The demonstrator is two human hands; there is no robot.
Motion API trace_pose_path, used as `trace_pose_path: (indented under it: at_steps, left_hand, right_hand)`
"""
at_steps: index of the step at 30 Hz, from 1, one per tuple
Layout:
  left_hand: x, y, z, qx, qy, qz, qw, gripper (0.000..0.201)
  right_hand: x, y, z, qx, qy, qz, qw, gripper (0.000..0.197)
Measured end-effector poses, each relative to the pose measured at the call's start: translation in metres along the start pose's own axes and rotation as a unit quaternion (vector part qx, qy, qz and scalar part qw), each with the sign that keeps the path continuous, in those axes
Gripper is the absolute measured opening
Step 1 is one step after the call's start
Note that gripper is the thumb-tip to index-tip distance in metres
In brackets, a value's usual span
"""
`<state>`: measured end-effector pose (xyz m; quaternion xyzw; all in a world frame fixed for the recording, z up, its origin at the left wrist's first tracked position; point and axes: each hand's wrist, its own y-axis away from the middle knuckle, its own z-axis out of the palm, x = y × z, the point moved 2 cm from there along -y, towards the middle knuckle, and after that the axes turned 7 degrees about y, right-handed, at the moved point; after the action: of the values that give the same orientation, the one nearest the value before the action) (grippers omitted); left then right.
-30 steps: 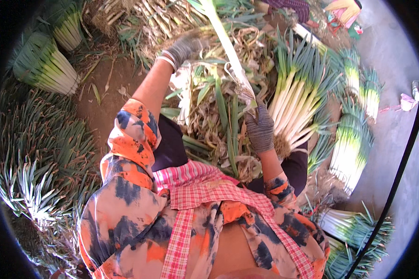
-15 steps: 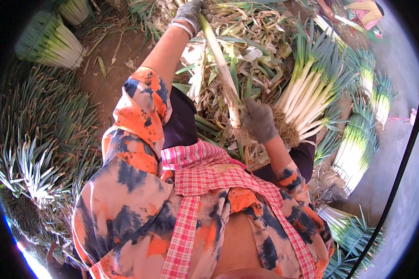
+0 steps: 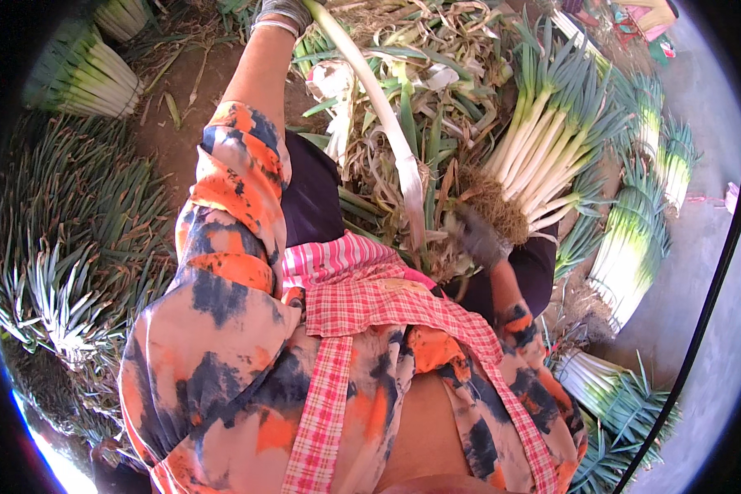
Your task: The person picks up individual leeks from a pile, peels away the outer layers and debris by hand, and places the cleaned leeks onto another pile.
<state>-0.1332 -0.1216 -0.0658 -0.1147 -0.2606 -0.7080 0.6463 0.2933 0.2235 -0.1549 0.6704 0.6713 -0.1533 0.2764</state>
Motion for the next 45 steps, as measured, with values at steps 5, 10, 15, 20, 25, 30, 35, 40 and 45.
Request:
trace_pose_path:
  at_steps: [5, 10, 15, 20, 25, 30, 35, 40, 45]
  left_hand:
    - [-0.016, -0.013, 0.002, -0.025, 0.087, -0.035, 0.995, 0.016]
    - [0.025, -0.022, -0.053, -0.088, 0.068, 0.008, 0.994, 0.025]
    - [0.005, -0.02, -0.068, 0.006, 0.073, -0.067, 0.995, 0.028]
    - [0.016, -0.018, -0.064, -0.073, 0.132, -0.073, 0.986, 0.033]
    - [0.006, -0.02, -0.037, -0.175, 0.213, -0.131, 0.952, 0.04]
    - [0.0, -0.012, -0.025, -0.261, 0.261, -0.177, 0.912, 0.048]
    - [0.021, -0.004, -0.04, -0.251, 0.243, -0.153, 0.924, 0.044]
    - [0.034, -0.022, -0.067, -0.246, 0.145, -0.132, 0.949, 0.048]
    - [0.007, -0.013, -0.041, -0.115, 0.153, -0.055, 0.98, 0.042]
  right_hand:
    - [-0.095, -0.076, -0.039, 0.116, -0.212, -0.152, 0.958, 0.05]
    - [-0.126, -0.025, -0.005, -0.013, -0.311, -0.037, 0.95, 0.03]
    - [-0.127, 0.036, -0.021, -0.053, -0.203, 0.116, 0.971, 0.017]
    - [-0.09, 0.087, -0.025, -0.091, -0.142, 0.141, 0.976, 0.014]
    - [-0.089, -0.012, -0.047, 0.116, -0.158, 0.001, 0.981, 0.028]
    - [-0.181, -0.109, -0.03, -0.015, -0.557, -0.129, 0.82, 0.046]
    - [-0.169, -0.083, 0.013, 0.063, -0.264, -0.195, 0.943, 0.054]
    - [-0.063, -0.014, 0.031, -0.064, -0.289, -0.047, 0.954, 0.039]
    - [-0.143, -0.058, -0.052, 0.103, -0.204, -0.052, 0.972, 0.051]
